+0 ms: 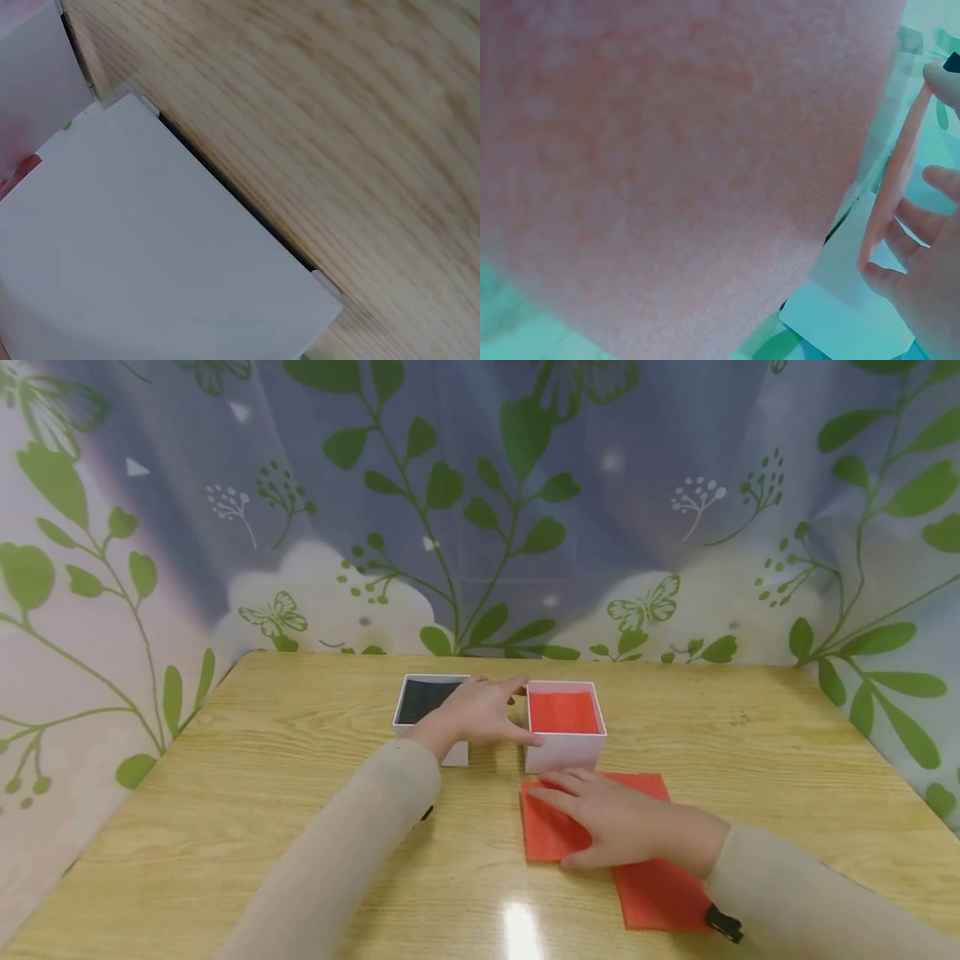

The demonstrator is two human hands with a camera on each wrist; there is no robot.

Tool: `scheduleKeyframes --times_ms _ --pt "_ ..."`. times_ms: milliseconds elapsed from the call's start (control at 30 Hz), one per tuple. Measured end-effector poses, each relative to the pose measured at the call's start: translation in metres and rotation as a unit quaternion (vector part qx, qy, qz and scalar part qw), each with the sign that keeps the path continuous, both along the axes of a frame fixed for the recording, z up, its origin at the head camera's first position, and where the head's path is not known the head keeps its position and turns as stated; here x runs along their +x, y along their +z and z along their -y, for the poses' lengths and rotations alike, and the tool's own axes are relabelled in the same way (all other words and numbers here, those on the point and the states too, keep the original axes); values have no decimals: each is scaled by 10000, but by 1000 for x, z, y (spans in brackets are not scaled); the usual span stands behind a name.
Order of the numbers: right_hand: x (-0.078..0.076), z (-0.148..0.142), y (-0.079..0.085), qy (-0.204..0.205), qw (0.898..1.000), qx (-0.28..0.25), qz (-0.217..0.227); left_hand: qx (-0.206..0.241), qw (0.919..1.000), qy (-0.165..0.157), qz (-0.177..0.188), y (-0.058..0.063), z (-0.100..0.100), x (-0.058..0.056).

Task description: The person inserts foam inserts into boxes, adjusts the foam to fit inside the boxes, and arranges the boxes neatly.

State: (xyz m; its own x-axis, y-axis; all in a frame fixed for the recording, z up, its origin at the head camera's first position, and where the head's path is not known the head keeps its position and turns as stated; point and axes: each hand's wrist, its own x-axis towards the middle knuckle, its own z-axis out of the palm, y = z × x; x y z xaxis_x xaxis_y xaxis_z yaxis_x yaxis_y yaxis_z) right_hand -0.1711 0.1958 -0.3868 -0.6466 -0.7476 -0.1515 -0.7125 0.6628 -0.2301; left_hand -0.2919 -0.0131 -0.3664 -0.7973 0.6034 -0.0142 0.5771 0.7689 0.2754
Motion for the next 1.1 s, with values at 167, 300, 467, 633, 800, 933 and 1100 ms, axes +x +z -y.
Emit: scheduleKeyframes --times_ms 167,300,467,633,800,933,1100 --pt "3 -2 6 16 10000 -43 -70 14 10000 -12 -10 0 0 -1" --pt "5 -5 10 32 9998 -66 -200 49 10000 -14 0 1 0 -1" --pt "5 -8 13 105 9993 -134 -327 67 10000 -6 55 1 0 0" --pt "6 -11 17 145 9992 -168 -334 70 9999 11 87 1 1 0" --pt "8 -12 20 197 9985 -210 -465 52 9999 11 102 0 1 1" --pt "9 -12 22 259 9976 -287 -577 54 9999 -18 88 0 1 1" --pt "9 -14 25 332 9959 -484 -692 53 10000 -7 83 1 1 1"
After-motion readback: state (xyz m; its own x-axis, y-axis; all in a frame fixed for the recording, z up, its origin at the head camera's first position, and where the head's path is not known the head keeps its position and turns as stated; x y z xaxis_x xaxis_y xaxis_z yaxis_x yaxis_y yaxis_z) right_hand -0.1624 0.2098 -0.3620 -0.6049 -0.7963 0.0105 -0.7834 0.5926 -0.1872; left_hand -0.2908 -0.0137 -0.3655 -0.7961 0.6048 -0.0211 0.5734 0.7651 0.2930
